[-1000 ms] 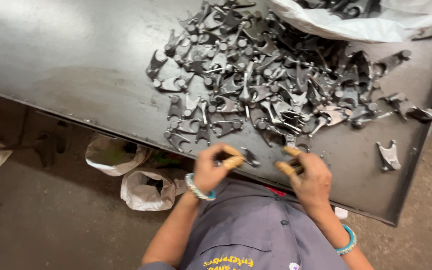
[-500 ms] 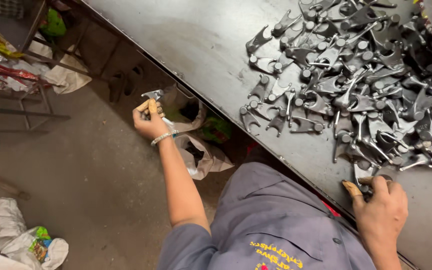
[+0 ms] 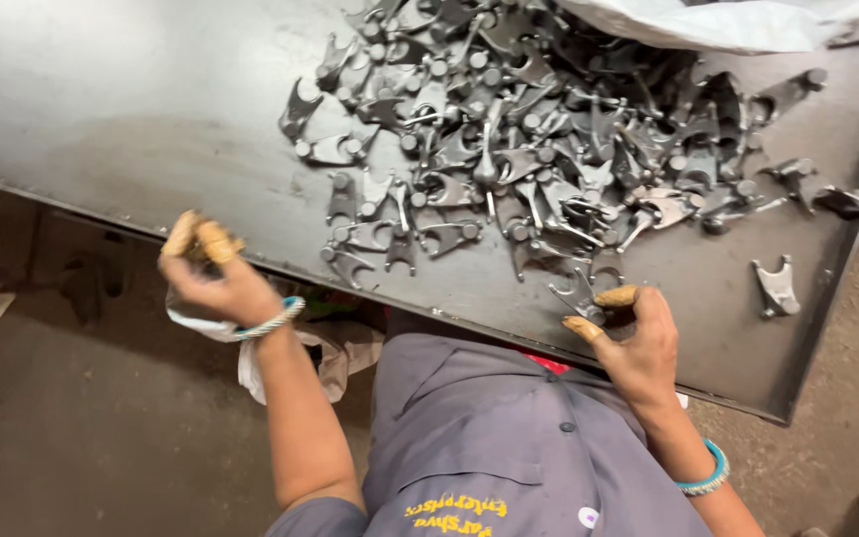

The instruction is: The person picks up cast metal fork-shaped parts one at a time from a pile on a metal table, turns each part over in both hands to view its surfaces, and sets it back down on the table. The person continues handling the parts in this way across the table.

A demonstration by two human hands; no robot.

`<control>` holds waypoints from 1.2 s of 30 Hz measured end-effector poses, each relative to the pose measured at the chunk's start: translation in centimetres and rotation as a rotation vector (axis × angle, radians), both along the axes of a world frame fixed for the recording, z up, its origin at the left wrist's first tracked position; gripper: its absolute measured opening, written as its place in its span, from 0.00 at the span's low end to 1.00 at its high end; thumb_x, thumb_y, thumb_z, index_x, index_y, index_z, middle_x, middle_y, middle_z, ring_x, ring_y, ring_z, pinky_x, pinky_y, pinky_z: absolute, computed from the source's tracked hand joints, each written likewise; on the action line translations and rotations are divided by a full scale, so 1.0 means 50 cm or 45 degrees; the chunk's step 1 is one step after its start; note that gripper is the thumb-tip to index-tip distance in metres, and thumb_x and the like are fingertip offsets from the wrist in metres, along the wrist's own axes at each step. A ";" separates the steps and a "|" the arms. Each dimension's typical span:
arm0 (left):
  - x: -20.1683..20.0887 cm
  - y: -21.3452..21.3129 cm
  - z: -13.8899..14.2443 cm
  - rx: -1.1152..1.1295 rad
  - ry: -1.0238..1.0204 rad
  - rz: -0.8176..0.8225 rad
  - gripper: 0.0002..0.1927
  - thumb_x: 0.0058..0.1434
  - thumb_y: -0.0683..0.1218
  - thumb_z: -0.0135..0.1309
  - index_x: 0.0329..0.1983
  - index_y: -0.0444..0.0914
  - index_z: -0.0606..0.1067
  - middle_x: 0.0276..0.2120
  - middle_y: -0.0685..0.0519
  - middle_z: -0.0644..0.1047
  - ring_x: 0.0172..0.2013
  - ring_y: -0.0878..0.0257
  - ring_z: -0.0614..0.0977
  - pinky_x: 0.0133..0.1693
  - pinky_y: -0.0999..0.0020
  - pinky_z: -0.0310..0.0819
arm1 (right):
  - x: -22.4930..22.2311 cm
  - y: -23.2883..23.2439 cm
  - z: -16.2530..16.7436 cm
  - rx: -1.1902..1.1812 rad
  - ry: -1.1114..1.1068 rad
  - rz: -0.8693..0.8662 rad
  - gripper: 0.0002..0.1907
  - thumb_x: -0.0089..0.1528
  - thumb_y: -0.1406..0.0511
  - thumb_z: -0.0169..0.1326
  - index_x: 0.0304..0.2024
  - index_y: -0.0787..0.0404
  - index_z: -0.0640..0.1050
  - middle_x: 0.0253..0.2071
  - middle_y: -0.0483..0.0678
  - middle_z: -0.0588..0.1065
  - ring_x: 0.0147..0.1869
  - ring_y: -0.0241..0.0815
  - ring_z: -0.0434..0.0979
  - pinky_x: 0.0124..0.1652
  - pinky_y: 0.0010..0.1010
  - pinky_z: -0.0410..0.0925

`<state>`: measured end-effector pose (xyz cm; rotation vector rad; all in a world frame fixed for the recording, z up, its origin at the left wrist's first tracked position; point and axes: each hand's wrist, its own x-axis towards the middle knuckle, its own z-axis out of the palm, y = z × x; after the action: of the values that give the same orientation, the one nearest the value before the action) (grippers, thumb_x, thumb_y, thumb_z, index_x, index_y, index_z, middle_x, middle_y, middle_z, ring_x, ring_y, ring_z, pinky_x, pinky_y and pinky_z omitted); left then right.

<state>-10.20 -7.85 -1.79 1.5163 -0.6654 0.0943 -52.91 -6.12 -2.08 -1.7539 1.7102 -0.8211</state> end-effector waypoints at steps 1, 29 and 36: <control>-0.038 -0.019 0.006 -0.044 -0.066 -0.140 0.08 0.74 0.41 0.58 0.53 0.34 0.76 0.48 0.53 0.78 0.44 0.65 0.79 0.43 0.69 0.80 | -0.003 -0.001 -0.007 0.041 -0.068 -0.046 0.25 0.47 0.65 0.75 0.39 0.64 0.74 0.35 0.46 0.75 0.35 0.39 0.75 0.37 0.30 0.70; -0.444 -0.004 -0.167 0.267 2.188 -1.382 0.08 0.68 0.45 0.56 0.46 0.36 0.78 0.44 0.49 0.83 0.41 0.61 0.84 0.42 0.64 0.82 | 0.018 -0.088 0.043 -0.092 0.536 -0.063 0.36 0.52 0.54 0.70 0.61 0.56 0.78 0.36 0.53 0.72 0.39 0.50 0.71 0.40 0.40 0.68; -0.409 -0.018 -0.152 0.206 2.302 -1.433 0.17 0.67 0.58 0.53 0.50 0.44 0.77 0.44 0.55 0.82 0.44 0.61 0.83 0.42 0.61 0.80 | 0.037 -0.085 0.049 -0.166 0.556 0.011 0.30 0.50 0.53 0.71 0.51 0.58 0.79 0.43 0.51 0.74 0.48 0.53 0.70 0.48 0.43 0.67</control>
<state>-30.65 -8.77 -9.37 0.6338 0.1060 -1.9458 -51.04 -10.36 0.35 -2.1482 1.9539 -0.5833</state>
